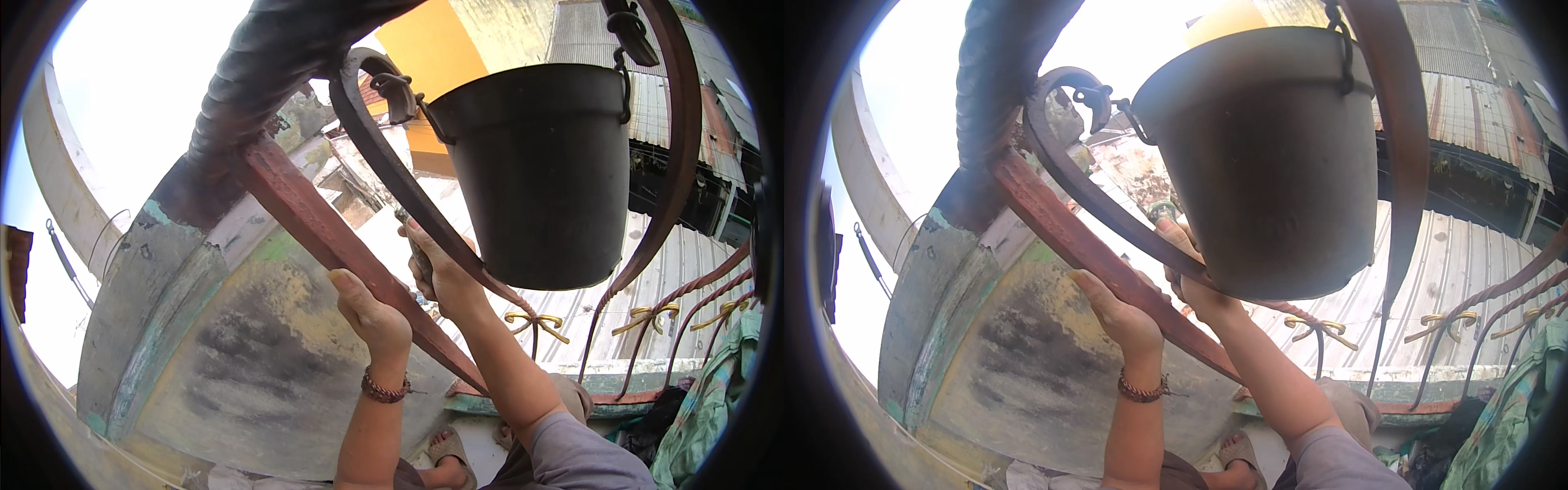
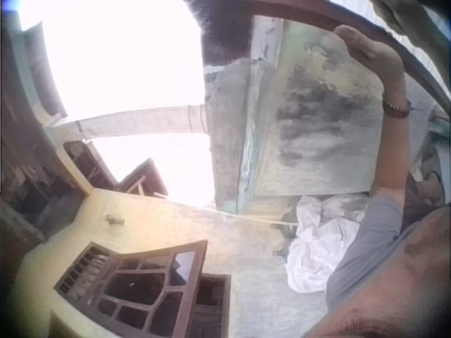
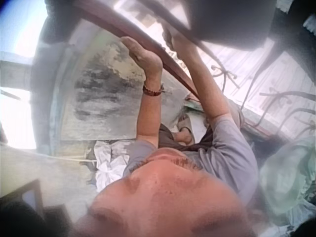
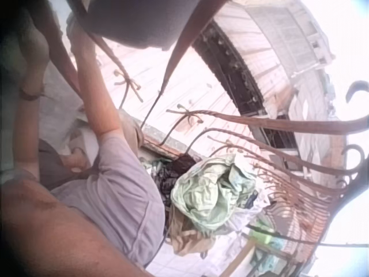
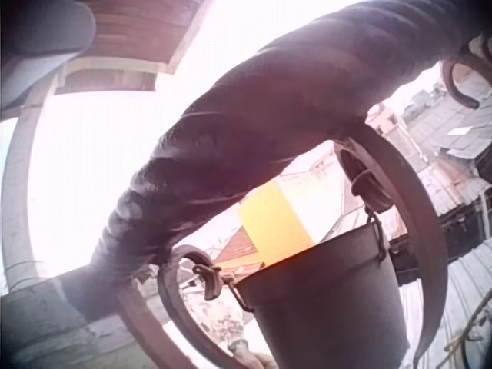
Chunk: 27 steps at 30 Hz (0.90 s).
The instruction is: The person uses a metal scraper to remove old paint and rust from a curved metal railing. They work along the top rail and vertical supports, scraping away layers of paint and debris. The person occasionally wipes the surface with their hand to clear away loose material.
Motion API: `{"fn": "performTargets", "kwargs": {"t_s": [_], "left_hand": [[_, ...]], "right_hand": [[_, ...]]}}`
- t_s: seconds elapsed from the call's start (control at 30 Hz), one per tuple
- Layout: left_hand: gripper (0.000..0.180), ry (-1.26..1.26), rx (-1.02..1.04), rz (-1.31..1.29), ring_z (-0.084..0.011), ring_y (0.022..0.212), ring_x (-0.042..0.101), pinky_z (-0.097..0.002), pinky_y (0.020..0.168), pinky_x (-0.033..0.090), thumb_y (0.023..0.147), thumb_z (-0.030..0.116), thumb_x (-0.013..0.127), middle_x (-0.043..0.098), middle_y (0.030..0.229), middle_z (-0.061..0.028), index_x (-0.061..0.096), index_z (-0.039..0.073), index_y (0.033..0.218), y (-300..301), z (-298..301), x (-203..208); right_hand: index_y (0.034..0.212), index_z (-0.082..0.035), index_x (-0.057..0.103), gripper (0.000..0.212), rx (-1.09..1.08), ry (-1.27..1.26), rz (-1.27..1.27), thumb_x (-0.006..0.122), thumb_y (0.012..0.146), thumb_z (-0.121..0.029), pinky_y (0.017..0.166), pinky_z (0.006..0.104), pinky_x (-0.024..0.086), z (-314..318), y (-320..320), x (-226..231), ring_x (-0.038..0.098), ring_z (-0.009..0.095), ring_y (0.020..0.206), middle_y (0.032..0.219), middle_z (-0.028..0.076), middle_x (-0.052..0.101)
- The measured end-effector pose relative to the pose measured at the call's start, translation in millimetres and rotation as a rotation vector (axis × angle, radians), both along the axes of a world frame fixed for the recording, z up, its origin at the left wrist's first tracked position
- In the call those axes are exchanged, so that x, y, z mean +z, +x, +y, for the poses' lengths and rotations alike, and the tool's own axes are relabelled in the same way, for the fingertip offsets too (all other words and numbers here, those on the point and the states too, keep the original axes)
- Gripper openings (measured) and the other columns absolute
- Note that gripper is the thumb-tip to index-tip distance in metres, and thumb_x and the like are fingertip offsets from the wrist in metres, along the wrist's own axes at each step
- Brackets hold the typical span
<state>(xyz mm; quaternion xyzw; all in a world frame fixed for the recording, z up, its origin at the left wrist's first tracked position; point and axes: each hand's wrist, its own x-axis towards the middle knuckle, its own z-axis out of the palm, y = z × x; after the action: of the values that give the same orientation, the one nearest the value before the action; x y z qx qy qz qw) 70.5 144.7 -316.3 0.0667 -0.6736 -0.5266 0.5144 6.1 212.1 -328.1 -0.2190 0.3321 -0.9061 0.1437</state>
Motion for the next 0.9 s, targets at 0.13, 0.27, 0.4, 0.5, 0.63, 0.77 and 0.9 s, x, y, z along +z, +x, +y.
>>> {"fn": "performTargets", "kwargs": {"t_s": [0.13, 0.27, 0.4, 0.5, 0.63, 0.77, 0.9], "left_hand": [[0.07, 0.038, 0.046, -0.011, -0.0111, 0.053, 0.048, -0.0251, 0.051, 0.045, 0.099, 0.069, 0.017, 0.048, 0.064, -0.0019, 0.047, 0.005, 0.099, 1.0, 6.9, 3.9], [0.07, 0.031, 0.016, 0.005, -0.0108, 0.055, 0.048, -0.0251, 0.05, 0.045, 0.099, 0.069, 0.018, 0.048, 0.065, -0.0016, 0.047, 0.005, 0.1, 0.7, 3.7, 2.3], [0.071, 0.033, 0.019, 0.009, -0.0108, 0.056, 0.048, -0.0251, 0.05, 0.045, 0.098, 0.07, 0.018, 0.047, 0.065, -0.0016, 0.047, 0.005, 0.101, -1.3, 4.1, 2.2], [0.071, 0.036, 0.01, 0.01, -0.011, 0.057, 0.048, -0.0252, 0.051, 0.044, 0.098, 0.07, 0.019, 0.047, 0.066, -0.0018, 0.048, 0.005, 0.101, -0.4, 6.7, 3.3], [0.072, 0.052, 0.011, 0.021, -0.0114, 0.062, 0.049, -0.025, 0.056, 0.044, 0.098, 0.07, 0.022, 0.048, 0.071, -0.0025, 0.048, 0.003, 0.103, -0.5, 0.4, -0.1], [0.071, 0.007, 0.018, 0.055, -0.0117, 0.067, 0.05, -0.0251, 0.06, 0.044, 0.099, 0.069, 0.024, 0.049, 0.075, -0.0031, 0.049, 0.002, 0.105, -0.3, 3.1, 1.7], [0.071, -0.009, -0.002, 0.036, -0.0119, 0.067, 0.05, -0.0257, 0.06, 0.044, 0.099, 0.068, 0.024, 0.049, 0.075, -0.0029, 0.049, 0.002, 0.105, 0.5, 0.5, -2.1]], "right_hand": [[0.103, 0.003, 0.063, 0.043, 0.008, 0.012, 0.002, 0.062, 0.096, -0.039, 0.036, 0.0213, 0.024, 3.4, 5.8, 5.5, 0.034, 0.004, 0.039, 0.052, -0.003, 0.043], [0.103, 0.003, 0.063, 0.042, -0.017, 0.01, 0.021, 0.062, 0.096, -0.039, 0.036, 0.0215, 0.024, 0.6, 3.9, 6.4, 0.034, 0.004, 0.038, 0.051, -0.002, 0.043], [0.103, 0.003, 0.063, 0.042, 0.026, 0.013, -0.009, 0.062, 0.096, -0.039, 0.036, 0.0216, 0.024, 5.5, 7.7, 7.2, 0.034, 0.005, 0.038, 0.052, -0.003, 0.043], [0.103, 0.002, 0.062, 0.043, 0.037, 0.002, -0.011, 0.062, 0.096, -0.04, 0.036, 0.0215, 0.024, 4.4, 2.8, 8.1, 0.033, 0.005, 0.038, 0.053, -0.003, 0.042], [0.103, 0.002, 0.062, 0.045, 0.034, 0.051, -0.015, 0.061, 0.096, -0.042, 0.036, 0.0214, 0.024, 5.5, 11.3, 4.3, 0.032, 0.004, 0.038, 0.053, -0.004, 0.042], [0.102, 0.003, 0.062, 0.047, -0.012, 0.051, 0.033, 0.059, 0.097, -0.044, 0.036, 0.0215, 0.024, 5.1, 10.9, 13.9, 0.032, 0.004, 0.039, 0.054, -0.004, 0.043], [0.1, 0.004, 0.063, 0.044, -0.013, 0.09, 0.0, 0.061, 0.096, -0.04, 0.036, 0.0223, 0.025, 9.1, 17.4, 11.4, 0.033, 0.004, 0.039, 0.053, -0.005, 0.042]]}}
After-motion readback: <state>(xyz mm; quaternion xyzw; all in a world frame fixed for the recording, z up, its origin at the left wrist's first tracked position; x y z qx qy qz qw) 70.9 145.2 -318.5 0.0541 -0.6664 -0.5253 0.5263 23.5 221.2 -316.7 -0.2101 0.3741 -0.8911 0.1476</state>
